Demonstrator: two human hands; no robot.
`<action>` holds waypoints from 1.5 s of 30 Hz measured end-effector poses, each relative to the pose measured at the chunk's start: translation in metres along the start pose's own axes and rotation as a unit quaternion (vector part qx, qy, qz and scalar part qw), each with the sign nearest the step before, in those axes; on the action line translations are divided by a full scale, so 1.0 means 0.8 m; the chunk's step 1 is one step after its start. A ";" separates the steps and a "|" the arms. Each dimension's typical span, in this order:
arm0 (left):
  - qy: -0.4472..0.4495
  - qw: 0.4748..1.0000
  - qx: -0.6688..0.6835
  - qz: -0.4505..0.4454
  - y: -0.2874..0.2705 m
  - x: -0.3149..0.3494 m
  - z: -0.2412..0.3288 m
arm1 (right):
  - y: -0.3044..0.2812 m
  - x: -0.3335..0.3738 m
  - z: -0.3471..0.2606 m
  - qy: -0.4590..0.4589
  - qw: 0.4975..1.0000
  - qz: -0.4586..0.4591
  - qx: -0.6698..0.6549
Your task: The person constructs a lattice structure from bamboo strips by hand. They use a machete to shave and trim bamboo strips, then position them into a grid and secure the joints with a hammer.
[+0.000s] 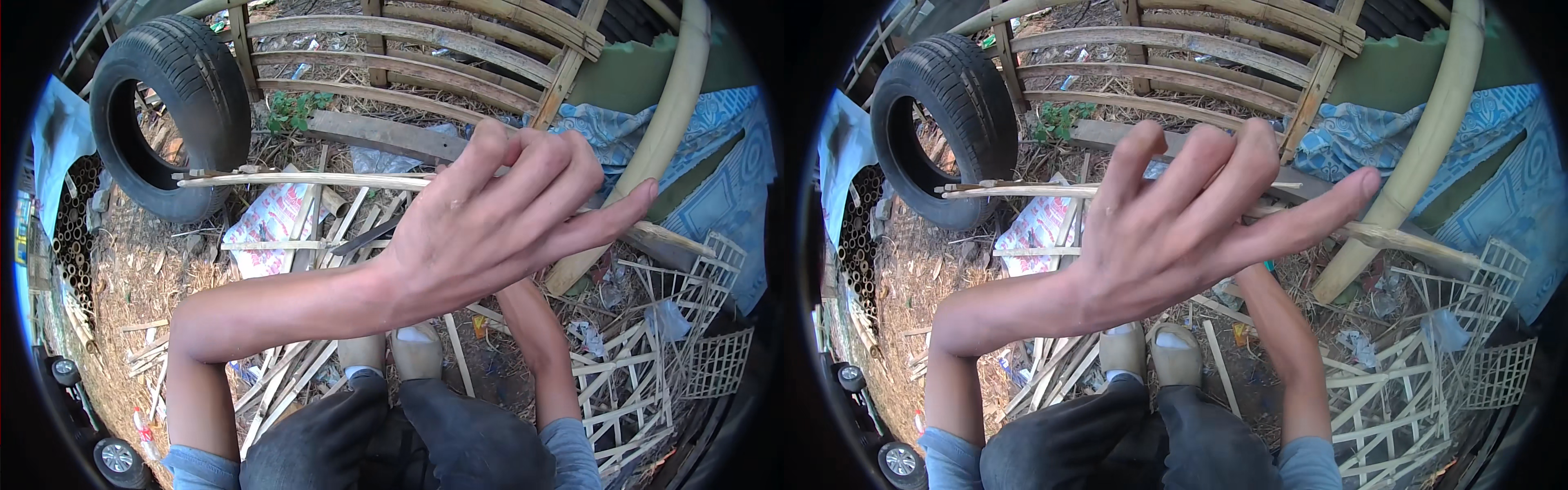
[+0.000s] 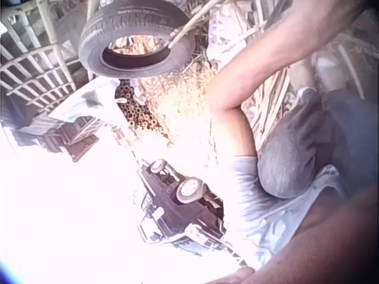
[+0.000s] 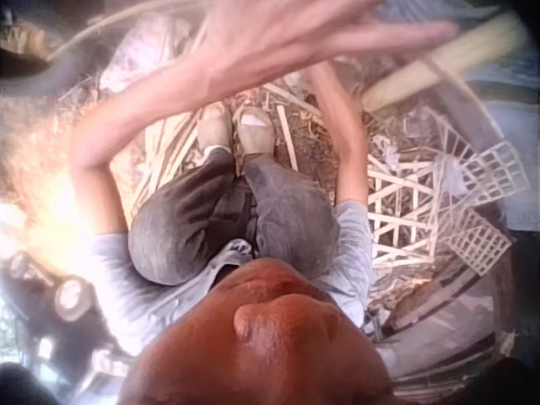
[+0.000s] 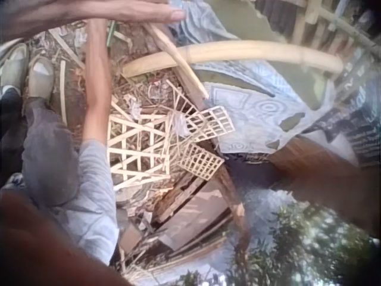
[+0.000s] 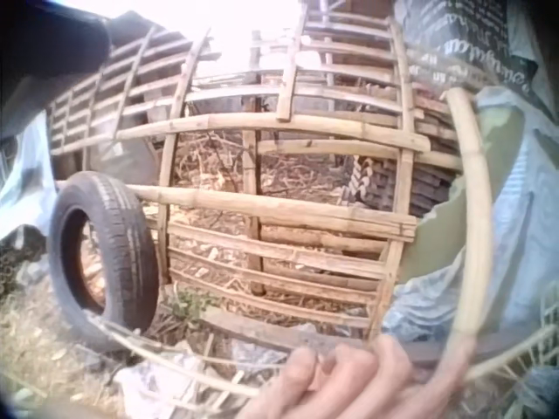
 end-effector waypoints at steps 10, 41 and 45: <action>0.076 0.908 0.219 -0.349 0.087 -0.078 -0.007 | -0.005 0.133 -0.037 -0.205 0.964 -0.145 -0.086; -0.323 0.706 0.425 -0.465 0.107 0.386 0.127 | 0.043 0.279 0.061 -0.082 0.960 -0.022 -0.268; -0.235 0.752 0.393 -0.474 0.122 0.406 0.135 | 0.038 0.283 0.054 -0.081 0.958 -0.029 -0.274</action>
Point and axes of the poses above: each hand's wrist, its own x-axis away from the middle knuckle, its own y-axis out of the palm, z = x × y, the point moved 2 cm from there along -x, towards the middle knuckle, and after that the axes turned 4 degrees about -y, right-handed, at the moved point
